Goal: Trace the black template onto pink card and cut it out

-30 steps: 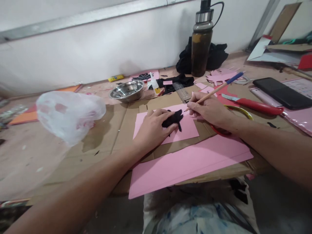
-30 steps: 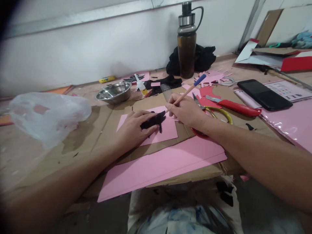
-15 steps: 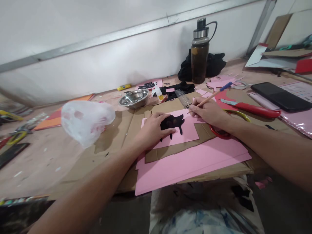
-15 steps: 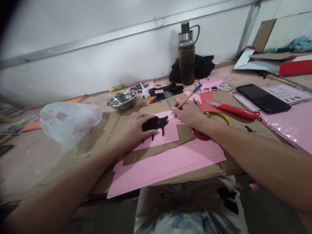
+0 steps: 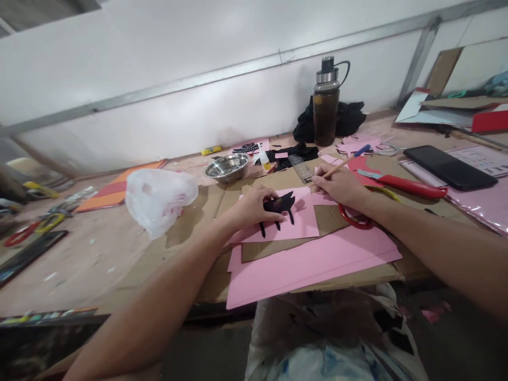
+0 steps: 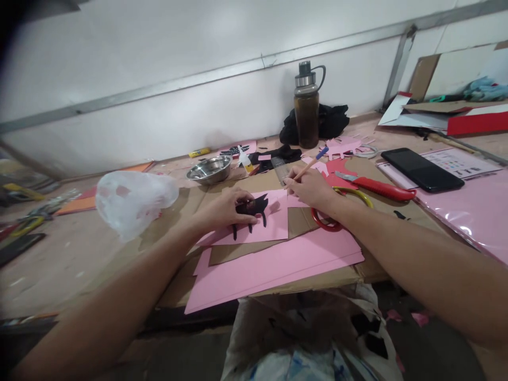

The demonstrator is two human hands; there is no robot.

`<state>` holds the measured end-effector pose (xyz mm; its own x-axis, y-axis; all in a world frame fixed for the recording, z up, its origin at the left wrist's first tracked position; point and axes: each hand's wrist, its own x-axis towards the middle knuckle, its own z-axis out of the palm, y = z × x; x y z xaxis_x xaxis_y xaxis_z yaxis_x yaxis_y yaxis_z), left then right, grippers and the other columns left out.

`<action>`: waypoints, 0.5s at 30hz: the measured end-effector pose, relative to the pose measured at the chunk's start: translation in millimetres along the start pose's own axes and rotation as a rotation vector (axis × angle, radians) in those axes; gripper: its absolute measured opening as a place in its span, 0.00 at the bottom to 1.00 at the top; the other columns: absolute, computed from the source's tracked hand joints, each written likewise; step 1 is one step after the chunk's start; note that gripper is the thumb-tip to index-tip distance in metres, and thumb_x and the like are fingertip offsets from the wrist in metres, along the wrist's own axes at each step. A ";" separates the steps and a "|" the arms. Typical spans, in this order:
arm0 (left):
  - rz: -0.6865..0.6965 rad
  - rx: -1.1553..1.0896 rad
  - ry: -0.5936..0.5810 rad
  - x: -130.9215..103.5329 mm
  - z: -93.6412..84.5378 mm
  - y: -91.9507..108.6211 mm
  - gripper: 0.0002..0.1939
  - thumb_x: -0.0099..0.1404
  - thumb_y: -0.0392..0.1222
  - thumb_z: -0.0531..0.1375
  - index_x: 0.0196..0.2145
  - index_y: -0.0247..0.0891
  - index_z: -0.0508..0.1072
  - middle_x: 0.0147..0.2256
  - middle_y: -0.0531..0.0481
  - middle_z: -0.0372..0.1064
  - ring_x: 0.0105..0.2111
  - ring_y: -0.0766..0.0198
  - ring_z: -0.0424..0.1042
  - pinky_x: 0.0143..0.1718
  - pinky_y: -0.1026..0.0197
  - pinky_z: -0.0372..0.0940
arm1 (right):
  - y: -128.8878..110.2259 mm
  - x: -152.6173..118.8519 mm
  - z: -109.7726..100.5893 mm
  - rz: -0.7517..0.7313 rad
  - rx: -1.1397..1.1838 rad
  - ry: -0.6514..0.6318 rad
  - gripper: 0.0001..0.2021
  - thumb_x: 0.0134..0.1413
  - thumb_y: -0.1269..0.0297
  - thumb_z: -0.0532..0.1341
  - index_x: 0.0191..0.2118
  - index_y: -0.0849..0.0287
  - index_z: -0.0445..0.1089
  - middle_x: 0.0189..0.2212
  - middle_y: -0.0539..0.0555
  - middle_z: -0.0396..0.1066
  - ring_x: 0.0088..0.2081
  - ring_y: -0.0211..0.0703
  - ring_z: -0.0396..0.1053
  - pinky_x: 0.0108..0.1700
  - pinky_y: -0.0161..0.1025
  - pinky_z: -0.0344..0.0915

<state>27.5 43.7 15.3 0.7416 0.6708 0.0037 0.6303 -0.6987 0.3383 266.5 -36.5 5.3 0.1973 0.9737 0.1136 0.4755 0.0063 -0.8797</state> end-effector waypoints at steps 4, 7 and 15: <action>-0.031 -0.086 0.024 -8.1 -12.4 -4.8 0.20 0.51 0.58 0.69 0.33 0.40 0.74 0.32 0.49 0.73 0.33 0.53 0.72 0.34 0.55 0.64 | -4.4 -1.1 -3.8 -0.012 -0.127 0.013 0.05 0.59 0.63 0.59 0.33 0.56 0.63 0.26 0.49 0.68 0.25 0.35 0.64 0.24 0.31 0.59; -0.097 -0.375 0.122 -14.7 -23.3 -15.6 0.18 0.51 0.52 0.69 0.37 0.41 0.75 0.35 0.50 0.75 0.35 0.54 0.73 0.37 0.56 0.67 | -5.6 -0.9 -6.0 -0.053 -0.117 0.008 0.06 0.60 0.63 0.58 0.31 0.56 0.61 0.24 0.49 0.67 0.24 0.34 0.61 0.24 0.32 0.56; -0.179 -1.028 0.415 -17.3 -31.1 -34.5 0.20 0.47 0.46 0.74 0.37 0.40 0.76 0.35 0.49 0.76 0.33 0.58 0.73 0.35 0.57 0.69 | 0.2 2.7 -12.2 -0.243 -0.040 -0.031 0.05 0.59 0.61 0.57 0.33 0.54 0.63 0.28 0.51 0.67 0.25 0.40 0.62 0.24 0.37 0.57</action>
<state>-14.2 63.9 32.8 0.4048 0.9057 0.1258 0.0891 -0.1759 0.9804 277.6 -36.6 11.1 0.0470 0.9512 0.3049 0.5393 0.2328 -0.8093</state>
